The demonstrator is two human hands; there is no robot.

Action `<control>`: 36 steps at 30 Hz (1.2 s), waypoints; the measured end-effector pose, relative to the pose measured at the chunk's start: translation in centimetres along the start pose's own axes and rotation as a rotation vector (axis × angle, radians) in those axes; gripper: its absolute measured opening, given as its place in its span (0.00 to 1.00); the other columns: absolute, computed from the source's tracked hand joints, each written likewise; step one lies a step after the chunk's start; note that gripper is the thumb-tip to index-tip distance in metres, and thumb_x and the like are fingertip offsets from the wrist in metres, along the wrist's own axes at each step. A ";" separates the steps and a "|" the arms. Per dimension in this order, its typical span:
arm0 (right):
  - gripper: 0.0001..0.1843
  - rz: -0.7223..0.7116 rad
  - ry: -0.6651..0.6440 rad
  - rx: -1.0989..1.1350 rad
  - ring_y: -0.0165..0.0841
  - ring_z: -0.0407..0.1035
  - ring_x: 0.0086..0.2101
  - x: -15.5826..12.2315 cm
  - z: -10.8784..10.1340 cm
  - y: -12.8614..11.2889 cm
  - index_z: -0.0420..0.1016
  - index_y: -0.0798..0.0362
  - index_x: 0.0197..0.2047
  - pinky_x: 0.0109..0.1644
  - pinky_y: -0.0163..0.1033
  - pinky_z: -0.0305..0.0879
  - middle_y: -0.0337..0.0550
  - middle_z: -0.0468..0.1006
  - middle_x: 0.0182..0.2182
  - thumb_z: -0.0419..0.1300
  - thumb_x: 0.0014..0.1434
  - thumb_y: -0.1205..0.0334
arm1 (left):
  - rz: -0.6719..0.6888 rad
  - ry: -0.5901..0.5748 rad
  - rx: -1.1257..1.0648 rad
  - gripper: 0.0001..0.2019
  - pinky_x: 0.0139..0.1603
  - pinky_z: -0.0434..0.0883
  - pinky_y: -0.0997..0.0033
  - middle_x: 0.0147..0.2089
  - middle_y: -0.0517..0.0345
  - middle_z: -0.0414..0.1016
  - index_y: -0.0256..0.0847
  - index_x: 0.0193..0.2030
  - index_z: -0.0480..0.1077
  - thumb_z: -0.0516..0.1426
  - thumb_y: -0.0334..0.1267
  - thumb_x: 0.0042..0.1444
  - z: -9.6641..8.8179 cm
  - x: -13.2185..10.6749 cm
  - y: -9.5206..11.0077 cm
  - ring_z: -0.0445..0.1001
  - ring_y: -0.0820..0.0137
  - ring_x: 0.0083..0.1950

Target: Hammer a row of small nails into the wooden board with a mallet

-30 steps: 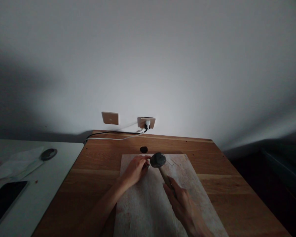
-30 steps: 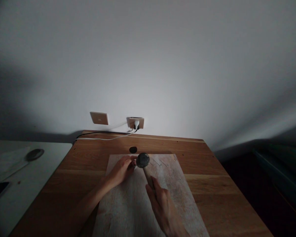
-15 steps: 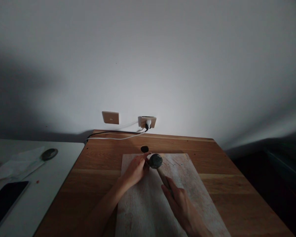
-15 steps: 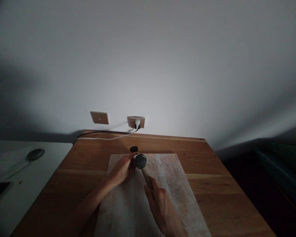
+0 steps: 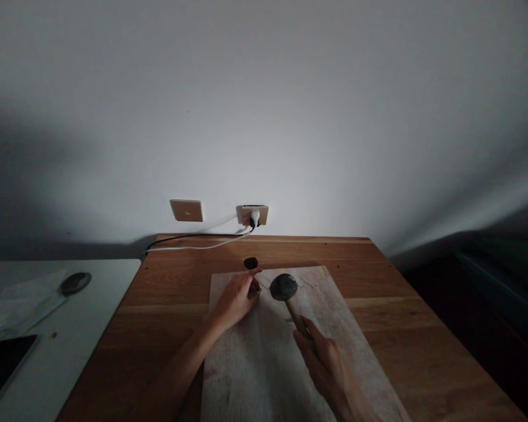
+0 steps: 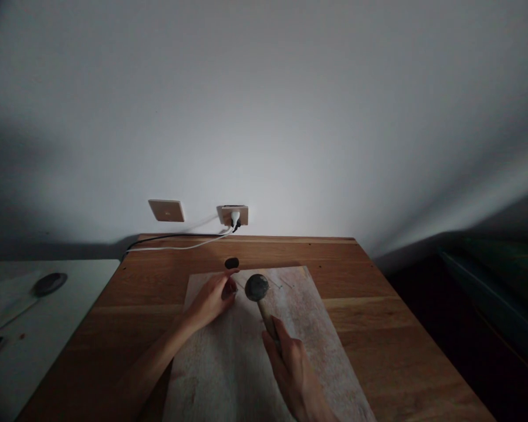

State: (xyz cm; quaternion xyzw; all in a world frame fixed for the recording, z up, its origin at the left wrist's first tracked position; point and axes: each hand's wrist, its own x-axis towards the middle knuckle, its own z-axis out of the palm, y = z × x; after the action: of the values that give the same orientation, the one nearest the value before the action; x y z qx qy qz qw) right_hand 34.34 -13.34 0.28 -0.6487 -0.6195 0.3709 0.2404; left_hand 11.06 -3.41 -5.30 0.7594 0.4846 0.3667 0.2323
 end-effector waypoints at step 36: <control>0.35 0.207 0.142 -0.055 0.45 0.83 0.39 -2.8 -2.9 7.7 0.75 0.57 0.61 0.43 0.40 0.74 0.51 0.87 0.36 0.45 0.68 0.40 | -0.071 0.120 -0.063 0.06 0.42 0.72 0.71 0.37 0.59 0.81 0.42 0.39 0.77 0.59 0.29 0.57 -3.2 -1.0 -0.2 0.76 0.70 0.37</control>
State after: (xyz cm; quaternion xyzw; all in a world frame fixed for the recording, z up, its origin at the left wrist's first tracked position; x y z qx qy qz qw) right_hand 41.53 -16.55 -3.42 -0.7402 -0.5404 0.3299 0.2263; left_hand 8.21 -4.23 -3.76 0.7107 0.5125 0.4183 0.2394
